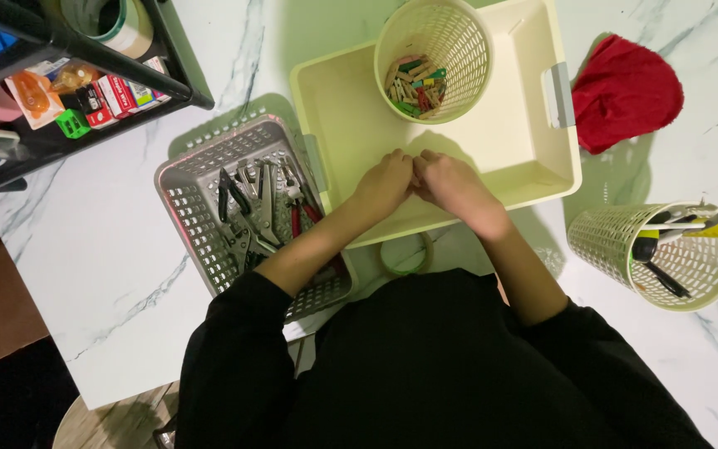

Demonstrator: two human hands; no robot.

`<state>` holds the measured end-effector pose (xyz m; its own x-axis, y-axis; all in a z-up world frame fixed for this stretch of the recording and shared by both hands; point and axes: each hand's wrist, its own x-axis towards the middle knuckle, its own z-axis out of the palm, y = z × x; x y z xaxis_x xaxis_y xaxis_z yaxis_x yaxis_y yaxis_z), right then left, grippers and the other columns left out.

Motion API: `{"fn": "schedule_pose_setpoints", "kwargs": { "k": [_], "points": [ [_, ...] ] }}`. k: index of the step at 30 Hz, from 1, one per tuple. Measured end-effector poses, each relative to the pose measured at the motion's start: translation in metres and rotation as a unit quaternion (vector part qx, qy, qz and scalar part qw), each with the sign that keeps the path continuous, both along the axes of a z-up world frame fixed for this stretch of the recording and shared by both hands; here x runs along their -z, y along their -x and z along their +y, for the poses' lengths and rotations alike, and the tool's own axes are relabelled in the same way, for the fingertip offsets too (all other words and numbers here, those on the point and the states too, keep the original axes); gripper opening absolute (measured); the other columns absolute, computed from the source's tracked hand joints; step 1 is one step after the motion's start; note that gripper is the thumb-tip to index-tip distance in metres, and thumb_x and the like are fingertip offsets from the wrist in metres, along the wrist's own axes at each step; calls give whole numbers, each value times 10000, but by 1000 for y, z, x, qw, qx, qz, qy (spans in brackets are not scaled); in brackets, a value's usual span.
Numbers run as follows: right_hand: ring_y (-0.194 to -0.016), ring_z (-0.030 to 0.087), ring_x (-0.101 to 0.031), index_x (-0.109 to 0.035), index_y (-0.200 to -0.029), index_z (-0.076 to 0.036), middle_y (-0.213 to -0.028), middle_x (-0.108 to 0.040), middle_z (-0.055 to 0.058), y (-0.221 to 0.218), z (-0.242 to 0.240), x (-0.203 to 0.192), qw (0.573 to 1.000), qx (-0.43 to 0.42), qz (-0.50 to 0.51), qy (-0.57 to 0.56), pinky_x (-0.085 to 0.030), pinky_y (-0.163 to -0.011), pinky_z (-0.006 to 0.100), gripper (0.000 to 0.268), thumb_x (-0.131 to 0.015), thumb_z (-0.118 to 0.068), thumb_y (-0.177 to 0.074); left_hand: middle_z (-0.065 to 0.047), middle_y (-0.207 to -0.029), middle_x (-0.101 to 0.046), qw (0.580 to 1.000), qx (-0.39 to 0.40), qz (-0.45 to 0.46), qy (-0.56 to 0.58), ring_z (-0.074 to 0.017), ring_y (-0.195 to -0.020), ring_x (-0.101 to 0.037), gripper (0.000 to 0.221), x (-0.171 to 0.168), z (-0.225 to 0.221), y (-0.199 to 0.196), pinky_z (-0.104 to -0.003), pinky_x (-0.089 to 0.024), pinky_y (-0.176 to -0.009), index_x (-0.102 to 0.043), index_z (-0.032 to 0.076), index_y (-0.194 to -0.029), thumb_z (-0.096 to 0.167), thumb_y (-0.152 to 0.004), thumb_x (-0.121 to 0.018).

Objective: Sorting small office supplies like clips and organizing photo paper boxes on shelves.

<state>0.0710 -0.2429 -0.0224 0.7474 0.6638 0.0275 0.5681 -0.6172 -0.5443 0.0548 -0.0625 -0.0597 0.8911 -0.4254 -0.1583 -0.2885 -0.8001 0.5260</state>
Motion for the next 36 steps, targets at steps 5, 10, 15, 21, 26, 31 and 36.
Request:
{"fn": "schedule_pose_setpoints", "kwargs": {
  "k": [5, 10, 15, 21, 26, 31, 36],
  "points": [
    [-805, 399, -674, -626, -914, -10, -907, -659, 184, 0, 2, 9, 999, 14, -4, 28, -563, -735, 473, 252, -797, -142, -784, -209, -1041, -643, 999, 7, -27, 26, -380, -981, -666, 298, 9, 2, -1, -453, -574, -809, -632, -13, -1007, 89, -767, -776],
    [-782, 399, -677, -623, -913, 3, -890, -660, 193, 2, 7, 2, 998, 26, -6, 58, -568, -711, 469, 286, -798, -130, -729, -215, -1002, -660, 999, 14, -38, 11, -381, -939, -677, 254, 0, 0, 2, -446, -580, -798, -652, -19, -968, 64, -751, -754],
    [-801, 381, -689, -631, -926, -15, -915, -668, 175, 5, 6, -2, 996, 40, -15, 78, -570, -710, 466, 268, -786, -120, -735, -194, -998, -665, 999, 16, -52, 5, -362, -927, -683, 243, 0, 1, 3, -443, -584, -757, -668, -8, -959, 71, -742, -741],
    [-814, 382, -692, -643, -935, -21, -940, -677, 173, 3, 7, -1, 994, 41, 5, 98, -572, -715, 468, 299, -797, -125, -700, -195, -977, -659, 997, 28, -71, 6, -358, -912, -687, 207, 9, 2, 1, -444, -587, -739, -656, -15, -944, 127, -814, -733],
    [-834, 393, -691, -655, -970, -19, -954, -685, 183, 4, 3, 4, 996, 41, 11, 81, -571, -748, 468, 286, -778, -98, -725, -198, -989, -663, 998, 23, -57, 4, -363, -912, -685, 172, 9, 2, 1, -451, -583, -751, -658, -9, -968, 98, -839, -698],
    [-855, 409, -685, -666, -967, -20, -933, -693, 190, 2, -3, -9, 997, 43, 42, 40, -561, -778, 477, 248, -756, -66, -741, -220, -992, -668, 998, 32, -49, 27, -384, -916, -682, 203, 1, 4, 1, -470, -572, -752, -645, -21, -1011, 69, -832, -669],
    [-801, 346, -701, -663, -987, -7, -904, -694, 175, 1, -11, -58, 991, 67, 103, -48, -558, -735, 433, 268, -731, -23, -727, -186, -947, -686, 990, 53, -16, 129, -383, -933, -677, 183, -40, 10, -5, -472, -547, -797, -645, -1, -990, 50, -817, -673]
  ]
}}
